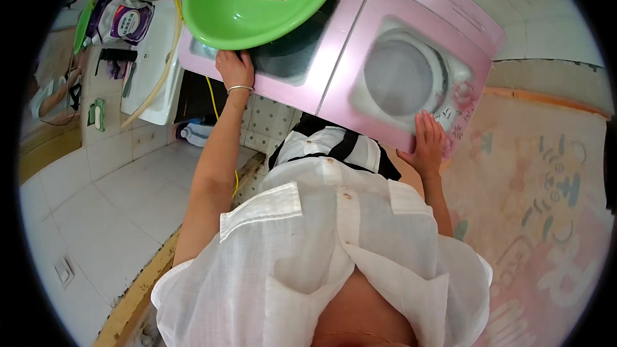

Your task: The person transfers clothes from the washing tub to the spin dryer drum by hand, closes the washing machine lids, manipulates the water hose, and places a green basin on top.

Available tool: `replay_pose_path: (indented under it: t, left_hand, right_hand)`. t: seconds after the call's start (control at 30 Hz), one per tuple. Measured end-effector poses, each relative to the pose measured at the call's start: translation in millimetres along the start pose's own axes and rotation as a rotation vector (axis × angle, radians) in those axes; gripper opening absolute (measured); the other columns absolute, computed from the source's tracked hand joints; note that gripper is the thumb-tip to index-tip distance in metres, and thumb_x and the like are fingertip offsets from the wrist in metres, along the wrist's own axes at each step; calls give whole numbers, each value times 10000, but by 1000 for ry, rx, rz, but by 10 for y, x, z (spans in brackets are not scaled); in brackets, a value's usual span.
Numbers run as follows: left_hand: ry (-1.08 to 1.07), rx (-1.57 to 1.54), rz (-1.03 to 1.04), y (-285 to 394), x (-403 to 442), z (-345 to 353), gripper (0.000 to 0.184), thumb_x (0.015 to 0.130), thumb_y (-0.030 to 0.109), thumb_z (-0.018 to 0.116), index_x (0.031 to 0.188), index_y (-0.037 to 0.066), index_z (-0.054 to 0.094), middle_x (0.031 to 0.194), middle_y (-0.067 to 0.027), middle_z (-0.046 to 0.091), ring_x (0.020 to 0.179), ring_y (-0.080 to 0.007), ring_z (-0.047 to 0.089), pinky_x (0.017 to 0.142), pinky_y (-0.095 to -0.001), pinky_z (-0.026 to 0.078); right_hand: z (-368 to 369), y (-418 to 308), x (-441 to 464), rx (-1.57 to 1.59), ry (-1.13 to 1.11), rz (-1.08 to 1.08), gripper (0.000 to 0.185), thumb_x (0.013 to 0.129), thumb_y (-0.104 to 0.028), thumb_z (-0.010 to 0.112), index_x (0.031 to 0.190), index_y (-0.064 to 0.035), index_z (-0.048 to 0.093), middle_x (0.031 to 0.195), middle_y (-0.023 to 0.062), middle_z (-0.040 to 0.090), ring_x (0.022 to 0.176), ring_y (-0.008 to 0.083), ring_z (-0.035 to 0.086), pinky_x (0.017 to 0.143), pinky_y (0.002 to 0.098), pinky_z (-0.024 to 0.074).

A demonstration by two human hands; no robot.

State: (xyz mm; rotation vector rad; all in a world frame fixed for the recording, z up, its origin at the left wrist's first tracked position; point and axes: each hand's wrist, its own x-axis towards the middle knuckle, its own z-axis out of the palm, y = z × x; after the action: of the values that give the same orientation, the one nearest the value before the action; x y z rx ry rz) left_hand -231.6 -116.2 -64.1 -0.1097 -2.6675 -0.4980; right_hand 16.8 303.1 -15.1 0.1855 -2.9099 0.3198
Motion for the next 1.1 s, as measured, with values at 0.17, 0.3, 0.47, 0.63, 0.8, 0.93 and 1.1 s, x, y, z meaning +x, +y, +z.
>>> replay_pose_path:
  t: [0.17,0.3,0.47,0.63,0.8,0.93,1.1]
  left_hand:
    - [78,38,33,8,-2,2,381,837,211,526,1104,-58,486,1072,-268,509,1008,-434,451,887,-500,348]
    - [61,47,60,-11,-4,8,402,857,233,509,1120,-68,468,1057,-286,502,1003,-438,449,885,-503,347]
    - [84,35,54,-8,4,22,402,852,231,510,1118,-68,470,1051,-287,504,1000,-440,449,880,-500,351]
    - [66,15,48,-8,-1,15,406,843,226,514,1120,-68,468,1048,-286,507,995,-443,453,877,-496,355]
    - [81,52,32,-32,-6,42,380,845,225,513,1085,-68,489,1031,-284,514,990,-441,460,869,-497,359]
    - [58,44,14,-3,-10,15,376,859,236,503,1064,-79,491,1017,-284,512,984,-441,460,861,-492,362]
    - [72,43,32,-4,-3,14,374,862,227,504,1070,-85,489,1020,-286,510,990,-439,457,868,-488,360]
  right_hand:
    - [4,5,-23,10,28,2,911,528,-326,767,1322,-72,401,1364,104,404,1275,275,357,1017,452,284]
    - [-14,8,-9,19,0,9,950,504,-346,787,1325,-70,397,1367,107,400,1273,271,358,1023,445,279]
    - [-28,-5,-7,-1,-15,18,960,506,-376,788,1326,-67,394,1368,109,398,1276,268,353,1027,444,277]
    - [-27,8,-10,-9,2,4,933,535,-406,772,1322,-65,404,1369,112,399,1279,267,351,1026,449,279]
    - [-16,26,-20,0,-5,10,923,542,-406,767,1320,-62,408,1374,115,394,1283,272,354,1024,456,282]
    - [-23,26,-23,1,7,1,845,571,-349,729,1304,-65,419,1358,112,412,1263,277,373,1007,448,296]
    - [-41,11,-12,1,-2,11,856,563,-342,733,1309,-66,416,1359,110,412,1265,266,373,1007,445,297]
